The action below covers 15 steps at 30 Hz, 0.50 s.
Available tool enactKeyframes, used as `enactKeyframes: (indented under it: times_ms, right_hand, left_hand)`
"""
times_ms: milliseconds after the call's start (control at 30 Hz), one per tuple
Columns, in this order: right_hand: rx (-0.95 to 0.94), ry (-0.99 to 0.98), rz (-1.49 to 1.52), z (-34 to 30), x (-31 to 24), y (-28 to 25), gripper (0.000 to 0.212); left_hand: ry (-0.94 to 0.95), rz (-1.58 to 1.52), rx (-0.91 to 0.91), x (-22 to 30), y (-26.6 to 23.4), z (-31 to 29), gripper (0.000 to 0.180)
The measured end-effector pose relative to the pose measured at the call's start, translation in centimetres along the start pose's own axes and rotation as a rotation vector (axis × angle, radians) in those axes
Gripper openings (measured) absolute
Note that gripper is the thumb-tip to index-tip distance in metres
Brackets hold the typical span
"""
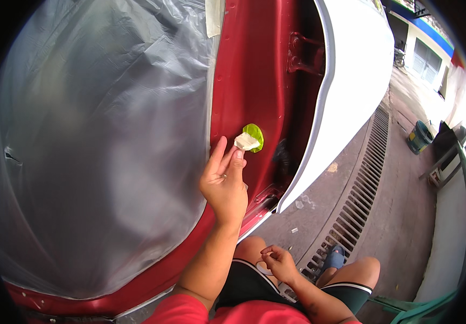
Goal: The person applies masking tape to the edges of a red car door, smoothing it down with their fingers. They handle a roll of tape and a small rectangular piece of paper, placing the paper on the door and securing it with tape.
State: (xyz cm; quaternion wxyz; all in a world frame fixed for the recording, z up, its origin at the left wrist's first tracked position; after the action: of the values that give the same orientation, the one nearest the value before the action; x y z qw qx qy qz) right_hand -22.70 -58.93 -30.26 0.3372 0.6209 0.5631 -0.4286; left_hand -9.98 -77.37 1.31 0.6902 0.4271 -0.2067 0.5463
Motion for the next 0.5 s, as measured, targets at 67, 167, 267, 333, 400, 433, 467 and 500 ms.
enactKeyframes:
  times_ms: [67,167,267,333,400,433,467,500]
  right_hand:
    - [-0.015,0.030,0.042,-0.4,0.0,0.3,0.021]
    - [-0.001,0.008,0.073,-0.1,-0.2,-0.4,0.021]
    - [0.006,0.003,0.075,-0.2,-0.2,-0.2,0.021]
    - [-0.001,0.020,0.055,-0.3,-0.3,0.1,0.020]
    - [-0.015,0.049,0.023,-0.5,-0.5,0.7,0.020]
    - [-0.023,0.033,0.028,-0.3,-0.7,1.0,0.020]
    - [-0.024,0.027,0.026,-0.4,-0.6,0.6,0.019]
    - [-0.027,0.020,0.024,-0.4,-0.6,0.6,0.019]
  left_hand:
    - [-0.084,-0.034,-0.036,-0.2,0.3,-1.0,0.058]
    - [-0.067,0.017,-0.060,-0.5,0.9,-1.2,0.061]
    - [-0.128,-0.042,0.006,-1.6,1.5,-0.5,0.050]
    - [-0.217,-0.144,0.110,-3.1,1.3,-0.7,0.045]
    - [-0.288,-0.234,0.194,-2.9,1.5,-1.3,0.039]
    - [-0.317,-0.295,0.226,-3.1,1.6,-1.2,0.038]
    - [-0.356,-0.362,0.263,-3.5,1.7,-1.3,0.037]
    - [-0.435,-0.400,0.262,-3.6,2.1,-1.4,0.035]
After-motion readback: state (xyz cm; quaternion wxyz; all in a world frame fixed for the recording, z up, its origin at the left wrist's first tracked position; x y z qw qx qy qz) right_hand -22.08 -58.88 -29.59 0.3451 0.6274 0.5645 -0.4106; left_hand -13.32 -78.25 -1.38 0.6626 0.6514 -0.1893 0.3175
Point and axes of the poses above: each hand's wrist, its own z-axis towards the middle knuckle, its own y-axis out of the palm, x = y × z, the point moved 10 cm from there along z, towards the middle knuckle, and after that the axes turned 6 degrees about y, right-handed, at the moved point
